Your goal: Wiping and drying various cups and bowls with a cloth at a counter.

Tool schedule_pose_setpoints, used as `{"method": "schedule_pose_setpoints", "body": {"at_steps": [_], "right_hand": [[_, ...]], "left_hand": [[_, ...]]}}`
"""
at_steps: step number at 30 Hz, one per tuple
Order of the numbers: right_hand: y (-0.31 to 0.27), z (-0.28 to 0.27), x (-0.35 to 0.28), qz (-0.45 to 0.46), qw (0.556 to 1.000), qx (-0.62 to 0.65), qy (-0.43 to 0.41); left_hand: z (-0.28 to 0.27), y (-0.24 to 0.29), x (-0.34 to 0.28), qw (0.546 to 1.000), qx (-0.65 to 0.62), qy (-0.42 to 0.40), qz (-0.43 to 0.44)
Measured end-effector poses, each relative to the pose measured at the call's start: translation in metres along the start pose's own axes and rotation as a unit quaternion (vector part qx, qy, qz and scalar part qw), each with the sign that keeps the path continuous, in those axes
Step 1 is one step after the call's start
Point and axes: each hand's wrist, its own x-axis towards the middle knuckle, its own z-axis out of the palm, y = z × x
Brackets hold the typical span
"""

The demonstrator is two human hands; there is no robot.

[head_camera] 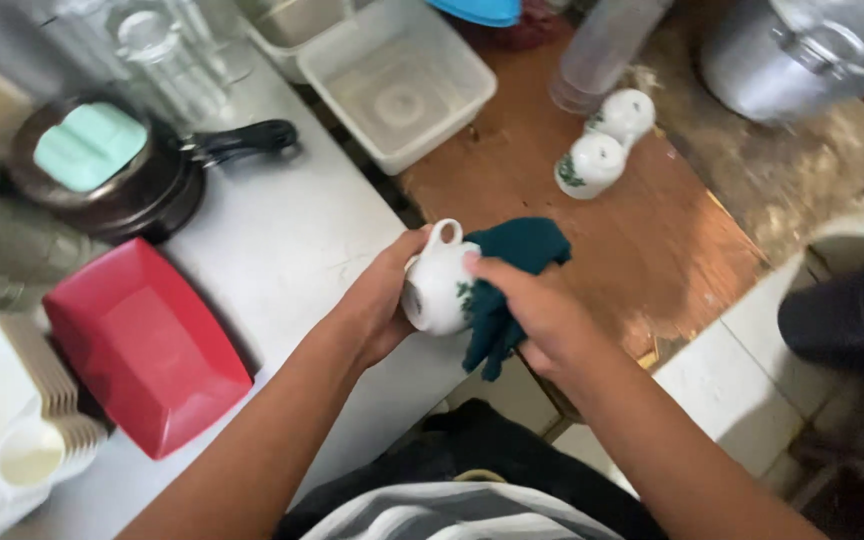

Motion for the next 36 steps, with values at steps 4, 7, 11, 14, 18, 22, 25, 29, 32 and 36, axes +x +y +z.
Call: {"method": "schedule_pose_setpoints", "body": {"at_steps": [4, 7, 11, 14, 18, 22, 25, 29, 32, 36], "right_hand": [[0.014, -0.017, 0.039, 0.092, 0.983, 0.155, 0.017], [0.006, -0.003, 0.025, 0.003, 0.993, 0.11, -0.049], [-0.005, -0.004, 0.024, -0.065, 0.997, -0.041, -0.013], [-0.011, -0.008, 0.034, -0.011, 1.0, 0.002, -0.02], [0.0, -0.032, 0.049, 0.024, 0.994, 0.086, -0.059], [-0.017, -0.033, 0.036, 0.064, 0.983, 0.111, -0.129], [-0.03, -0.035, 0.042, -0.037, 0.994, -0.085, -0.057], [-0.036, -0.046, 0.059, -0.019, 0.997, -0.08, 0.004], [-0.034, -0.067, 0.076, 0.013, 0.997, 0.078, -0.012], [-0.047, -0.077, 0.07, 0.009, 0.985, 0.169, -0.025]], "left_hand": [[0.018, 0.003, 0.01, 0.997, 0.035, -0.067, 0.007], [0.009, 0.003, 0.011, 0.993, 0.091, 0.057, 0.057], [0.01, 0.007, 0.026, 0.994, -0.107, -0.026, 0.024], [0.017, 0.009, 0.021, 0.998, -0.049, 0.012, 0.022], [0.035, 0.01, 0.022, 0.993, 0.081, 0.061, 0.062], [0.025, 0.002, 0.042, 0.993, 0.099, 0.032, 0.058], [0.033, 0.011, 0.055, 0.998, -0.055, 0.007, 0.043], [0.05, 0.018, 0.06, 0.999, -0.025, 0.029, -0.011], [0.062, 0.022, 0.069, 0.994, 0.102, 0.046, 0.002], [0.067, 0.021, 0.102, 0.976, 0.198, 0.03, 0.09]]}}
